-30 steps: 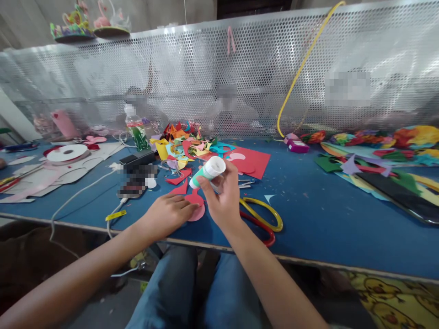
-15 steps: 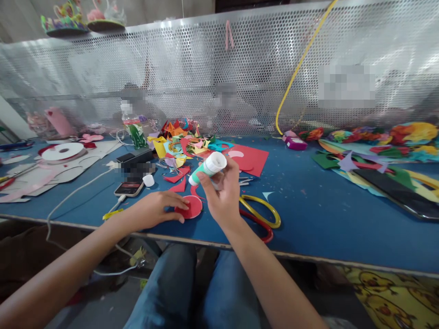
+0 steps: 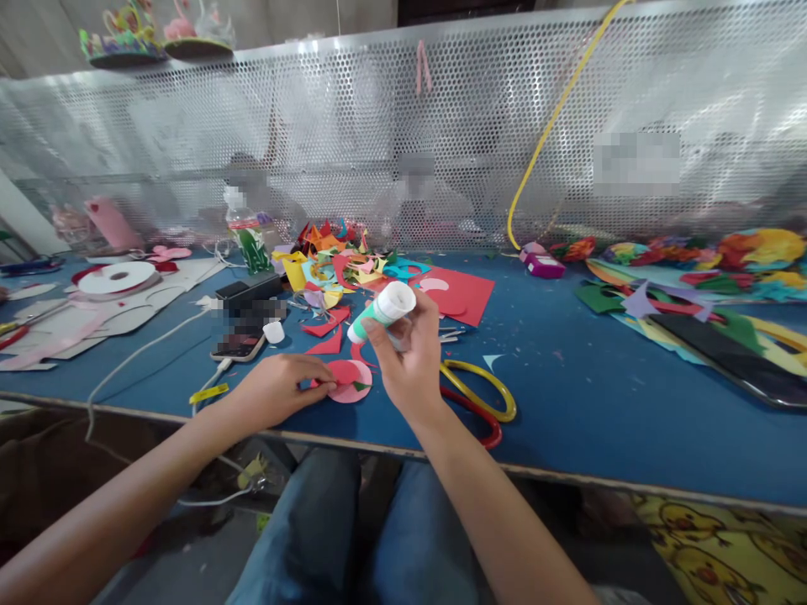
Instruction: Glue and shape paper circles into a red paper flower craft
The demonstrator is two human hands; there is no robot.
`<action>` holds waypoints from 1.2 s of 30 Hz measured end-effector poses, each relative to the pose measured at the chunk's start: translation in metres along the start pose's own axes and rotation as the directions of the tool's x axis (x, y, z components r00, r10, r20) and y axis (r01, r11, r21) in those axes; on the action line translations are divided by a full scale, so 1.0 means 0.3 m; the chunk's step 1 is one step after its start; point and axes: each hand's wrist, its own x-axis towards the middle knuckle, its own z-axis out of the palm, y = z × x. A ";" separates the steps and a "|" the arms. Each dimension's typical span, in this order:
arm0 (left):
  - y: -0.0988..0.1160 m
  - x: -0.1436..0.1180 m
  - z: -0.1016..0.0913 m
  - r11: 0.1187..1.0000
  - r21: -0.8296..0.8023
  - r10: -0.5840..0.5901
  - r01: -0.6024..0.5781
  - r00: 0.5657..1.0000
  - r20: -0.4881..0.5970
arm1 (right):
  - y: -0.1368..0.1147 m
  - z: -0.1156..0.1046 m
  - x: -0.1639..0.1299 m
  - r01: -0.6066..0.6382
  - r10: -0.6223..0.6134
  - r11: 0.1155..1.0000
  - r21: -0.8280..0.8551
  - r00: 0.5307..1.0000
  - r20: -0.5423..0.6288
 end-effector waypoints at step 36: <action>-0.053 -0.002 -0.016 0.955 -0.262 0.164 -0.139 0.983 0.079 | -0.003 0.004 -0.005 -0.034 0.034 0.999 0.026 0.999 0.007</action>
